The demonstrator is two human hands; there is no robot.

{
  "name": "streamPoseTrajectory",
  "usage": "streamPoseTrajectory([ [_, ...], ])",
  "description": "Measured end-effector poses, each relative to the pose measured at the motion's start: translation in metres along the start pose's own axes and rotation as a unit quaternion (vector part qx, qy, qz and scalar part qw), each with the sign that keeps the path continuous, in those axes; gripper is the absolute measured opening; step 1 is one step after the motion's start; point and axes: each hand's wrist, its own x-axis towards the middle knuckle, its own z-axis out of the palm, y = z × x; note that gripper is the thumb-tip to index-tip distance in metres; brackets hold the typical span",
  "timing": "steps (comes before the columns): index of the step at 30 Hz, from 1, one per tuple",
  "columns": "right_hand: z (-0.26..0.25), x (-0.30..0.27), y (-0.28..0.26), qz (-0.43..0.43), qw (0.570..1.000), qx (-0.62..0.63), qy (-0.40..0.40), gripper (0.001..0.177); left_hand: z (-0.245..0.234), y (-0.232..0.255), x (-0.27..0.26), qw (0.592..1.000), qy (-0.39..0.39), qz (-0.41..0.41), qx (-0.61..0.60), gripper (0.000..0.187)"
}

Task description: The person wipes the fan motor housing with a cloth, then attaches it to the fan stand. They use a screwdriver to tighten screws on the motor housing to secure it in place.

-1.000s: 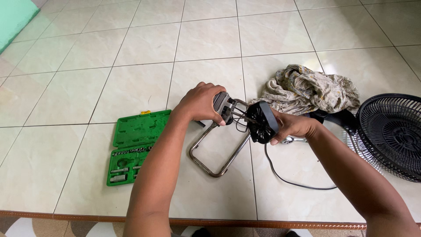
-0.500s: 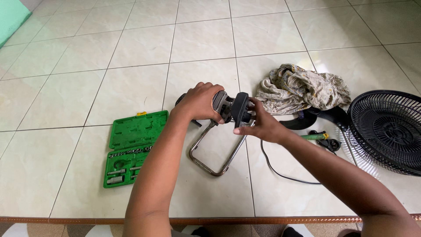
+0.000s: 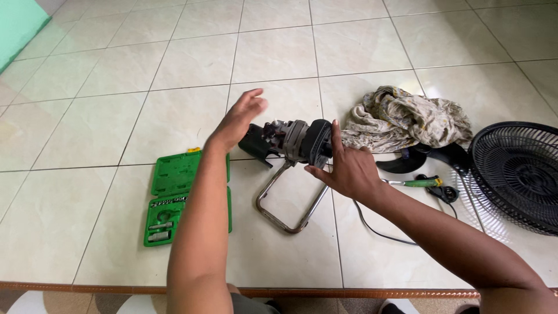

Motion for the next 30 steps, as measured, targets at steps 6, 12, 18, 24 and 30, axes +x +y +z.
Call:
streamPoseTrajectory([
  [6,0.023,0.007,-0.009,-0.044,0.997,-0.032,0.060,0.120,0.010,-0.114,0.006,0.938,0.113,-0.147,0.292,0.097],
  [12,0.043,0.014,-0.002,-0.023,0.994,-0.021,0.106,0.125,0.035,-0.140,-0.011,0.915,0.054,-0.231,0.325,0.135],
  [18,0.044,0.036,0.027,-0.058,0.986,-0.035,0.151,0.121,0.032,-0.136,-0.007,0.893,0.048,-0.293,0.338,0.135],
  [24,0.035,0.037,0.021,-0.082,0.980,-0.038,0.178,0.119,0.023,-0.136,-0.014,0.905,0.067,-0.227,0.353,0.120],
  [30,0.021,0.028,-0.001,0.045,0.999,-0.001,0.013,0.129,0.032,-0.127,-0.022,0.927,0.160,-0.212,0.266,0.115],
])
